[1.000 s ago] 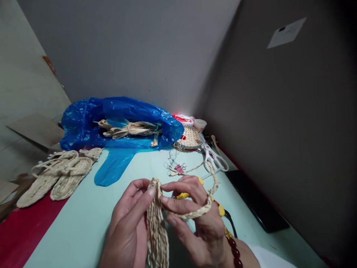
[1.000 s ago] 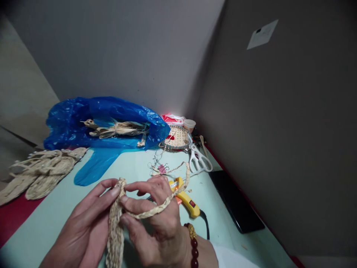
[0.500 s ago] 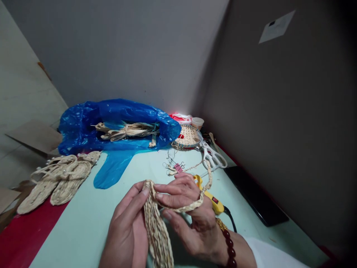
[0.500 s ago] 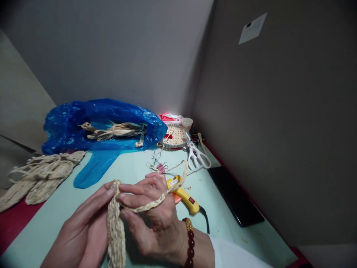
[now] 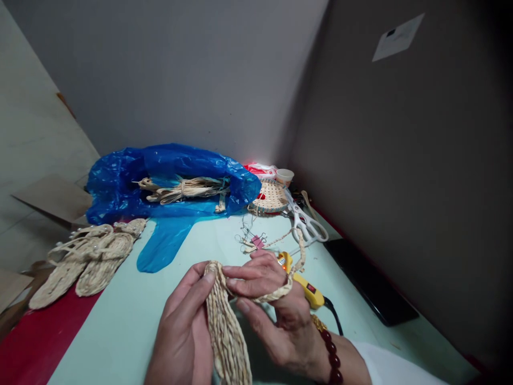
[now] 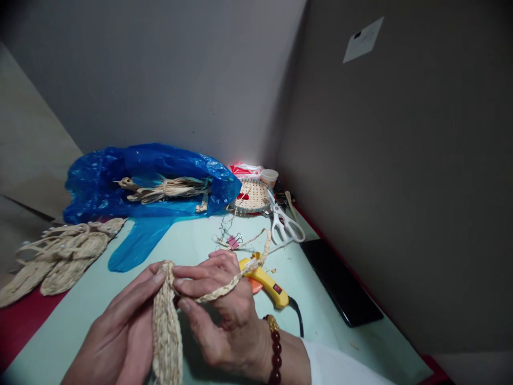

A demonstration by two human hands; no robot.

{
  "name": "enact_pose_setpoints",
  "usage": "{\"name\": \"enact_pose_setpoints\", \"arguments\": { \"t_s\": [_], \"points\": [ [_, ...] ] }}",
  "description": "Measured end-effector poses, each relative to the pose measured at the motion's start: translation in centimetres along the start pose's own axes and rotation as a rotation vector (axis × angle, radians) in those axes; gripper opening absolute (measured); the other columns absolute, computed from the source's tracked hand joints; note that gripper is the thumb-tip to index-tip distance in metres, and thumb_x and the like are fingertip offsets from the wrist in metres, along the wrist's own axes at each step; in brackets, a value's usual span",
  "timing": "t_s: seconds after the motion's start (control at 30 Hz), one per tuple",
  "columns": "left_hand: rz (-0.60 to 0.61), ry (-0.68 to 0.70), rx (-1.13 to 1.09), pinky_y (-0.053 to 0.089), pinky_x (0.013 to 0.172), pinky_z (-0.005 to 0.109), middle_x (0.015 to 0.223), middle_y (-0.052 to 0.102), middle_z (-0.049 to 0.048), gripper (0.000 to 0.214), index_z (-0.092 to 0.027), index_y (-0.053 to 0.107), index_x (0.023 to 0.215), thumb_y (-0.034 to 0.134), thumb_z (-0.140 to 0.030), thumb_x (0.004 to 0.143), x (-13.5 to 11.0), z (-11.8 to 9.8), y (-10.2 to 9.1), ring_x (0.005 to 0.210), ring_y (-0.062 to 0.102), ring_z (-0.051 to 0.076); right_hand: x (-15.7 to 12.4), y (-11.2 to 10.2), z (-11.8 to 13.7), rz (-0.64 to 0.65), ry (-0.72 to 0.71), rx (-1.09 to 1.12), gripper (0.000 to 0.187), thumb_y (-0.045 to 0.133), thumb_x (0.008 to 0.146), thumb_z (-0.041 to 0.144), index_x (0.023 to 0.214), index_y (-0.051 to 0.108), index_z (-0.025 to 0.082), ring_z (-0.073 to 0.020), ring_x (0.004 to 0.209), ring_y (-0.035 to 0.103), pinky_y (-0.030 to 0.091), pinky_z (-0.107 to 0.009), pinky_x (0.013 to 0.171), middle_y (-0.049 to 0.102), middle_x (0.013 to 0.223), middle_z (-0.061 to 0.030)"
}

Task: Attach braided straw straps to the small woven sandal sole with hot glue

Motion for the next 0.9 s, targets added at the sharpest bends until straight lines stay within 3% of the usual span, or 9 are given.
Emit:
{"name": "enact_pose_setpoints", "arguments": {
  "t_s": [0.1,0.2,0.33,0.5,0.9],
  "points": [
    [0.074,-0.015,0.011,0.06,0.077,0.032,0.081,0.071,0.0017,0.013,-0.018,0.071,0.082,0.081,-0.026,0.077,0.1,0.2,0.2,0.078,0.071,0.02,0.0,0.2,-0.1,0.016,0.029,0.024,0.033,0.063,0.08,0.002,0.109,0.072,0.015,-0.0229,0.092,0.076,0.052,-0.044,0.091,0.08,0.11,-0.0133],
    [0.059,0.015,0.022,0.059,0.079,0.031,0.081,0.068,-0.0004,0.014,-0.019,0.07,0.085,0.081,-0.025,0.078,0.2,0.0,0.2,0.079,0.069,0.018,-0.1,0.5,-0.5,0.042,0.094,0.06,0.033,0.062,0.084,0.004,0.112,0.072,0.017,-0.0223,0.098,0.075,0.054,-0.042,0.091,0.079,0.114,-0.0124],
    [-0.013,0.061,-0.006,0.058,0.078,0.032,0.08,0.065,-0.002,0.025,-0.021,0.068,0.083,0.086,-0.025,0.067,0.4,-0.3,0.0,0.081,0.067,0.019,-0.7,1.0,-2.1,0.031,0.338,0.192,0.025,0.073,0.084,0.015,0.109,0.077,0.02,-0.0246,0.105,0.073,0.055,-0.042,0.095,0.08,0.112,-0.0106],
    [-0.033,0.089,-0.007,0.057,0.077,0.032,0.08,0.063,-0.0012,0.031,-0.021,0.068,0.081,0.087,-0.024,0.058,0.8,-0.3,-0.1,0.086,0.065,0.022,-1.4,1.4,-3.5,0.009,0.58,0.3,0.014,0.075,0.085,0.022,0.098,0.08,0.022,-0.0209,0.092,0.076,0.058,-0.032,0.086,0.082,0.096,-0.0062],
    [0.064,0.107,0.093,0.055,0.079,0.031,0.084,0.062,0.0001,0.022,-0.021,0.07,0.083,0.084,-0.028,0.068,0.9,-0.5,-0.6,0.085,0.062,0.02,-0.7,1.4,-3.9,0.035,0.579,0.295,0.015,0.067,0.089,0.018,0.093,0.081,0.019,-0.0171,0.082,0.074,0.056,-0.025,0.076,0.081,0.087,-0.0056]
  ]
}}
Point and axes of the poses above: each hand's wrist, its own x-axis towards the middle knuckle, its own y-axis out of the palm, z = x × y, the point moved 7 cm from there along x, towards the middle knuckle
